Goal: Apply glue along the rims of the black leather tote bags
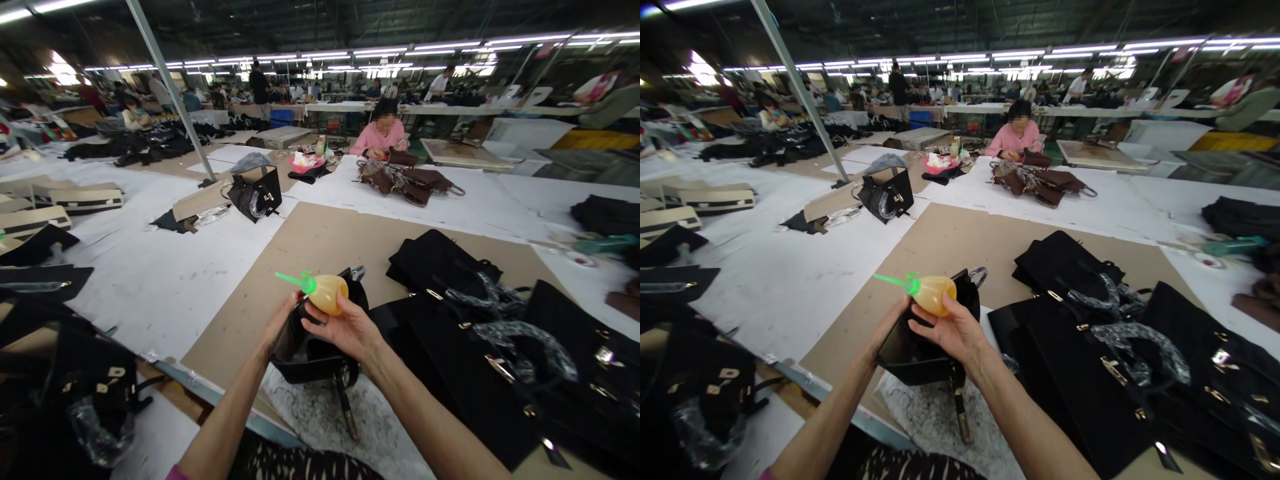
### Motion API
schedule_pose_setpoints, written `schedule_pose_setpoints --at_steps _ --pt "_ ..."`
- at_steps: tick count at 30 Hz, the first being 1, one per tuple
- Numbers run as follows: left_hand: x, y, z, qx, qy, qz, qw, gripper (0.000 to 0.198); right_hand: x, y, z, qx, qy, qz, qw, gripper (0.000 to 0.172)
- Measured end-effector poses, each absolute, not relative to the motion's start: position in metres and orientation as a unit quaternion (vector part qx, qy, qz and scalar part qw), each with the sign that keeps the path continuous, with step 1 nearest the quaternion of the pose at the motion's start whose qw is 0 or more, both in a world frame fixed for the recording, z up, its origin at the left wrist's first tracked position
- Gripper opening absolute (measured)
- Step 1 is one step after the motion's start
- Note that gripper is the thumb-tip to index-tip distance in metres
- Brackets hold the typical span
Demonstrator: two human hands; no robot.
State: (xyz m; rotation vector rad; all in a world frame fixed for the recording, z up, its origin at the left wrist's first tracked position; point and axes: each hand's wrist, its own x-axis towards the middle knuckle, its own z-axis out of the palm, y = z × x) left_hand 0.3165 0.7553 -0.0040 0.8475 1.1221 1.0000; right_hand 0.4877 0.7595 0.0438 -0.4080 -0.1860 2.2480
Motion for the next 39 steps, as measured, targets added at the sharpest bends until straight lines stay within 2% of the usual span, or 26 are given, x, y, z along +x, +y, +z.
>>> schedule_pose_setpoints --at_steps 2,5,7,9,13,15,17,20,21,26,30,35,39 --pt "0.302 0.764 0.022 0.430 0.474 0.417 0.646 0.065 0.486 0.749 0.044 -0.153 -0.073 0.899 0.404 0.044" --pt "0.292 0.779 0.057 0.593 0.482 0.230 0.603 0.077 0.492 0.737 0.047 -0.142 -0.063 0.894 0.421 0.042" --pt "0.299 0.790 0.075 0.693 0.509 0.098 0.501 0.078 0.499 0.731 0.051 -0.137 -0.055 0.887 0.438 0.039" --pt "0.316 0.799 0.087 0.767 0.532 0.024 0.358 0.075 0.508 0.726 0.056 -0.134 -0.050 0.881 0.450 0.038" --pt "0.362 0.814 0.090 0.860 0.488 0.024 0.150 0.069 0.530 0.713 0.066 -0.141 -0.030 0.867 0.476 0.044" --pt "0.383 0.821 0.083 0.932 0.359 0.028 0.042 0.070 0.544 0.706 0.071 -0.152 -0.008 0.851 0.502 0.051" --pt "0.399 0.827 0.073 0.973 0.229 0.000 -0.029 0.058 0.559 0.700 0.075 -0.165 0.017 0.830 0.533 0.060" --pt "0.412 0.837 0.061 0.967 0.244 -0.066 0.020 0.018 0.579 0.694 0.078 -0.189 0.053 0.796 0.573 0.075" --pt "0.413 0.841 0.058 0.955 0.282 -0.083 0.042 0.014 0.585 0.693 0.078 -0.197 0.064 0.786 0.582 0.079" --pt "0.390 0.869 0.064 0.871 0.467 -0.117 0.096 0.013 0.601 0.683 0.070 -0.233 0.111 0.757 0.600 0.088" --pt "0.340 0.883 0.084 0.758 0.621 -0.133 0.146 0.027 0.603 0.684 0.066 -0.236 0.109 0.757 0.600 0.088" --pt "0.276 0.865 0.109 0.614 0.718 -0.151 0.291 0.032 0.582 0.703 0.075 -0.219 0.088 0.786 0.571 0.071" --pt "0.245 0.829 0.102 0.534 0.738 -0.104 0.399 0.032 0.543 0.714 0.083 -0.180 0.046 0.825 0.534 0.052"
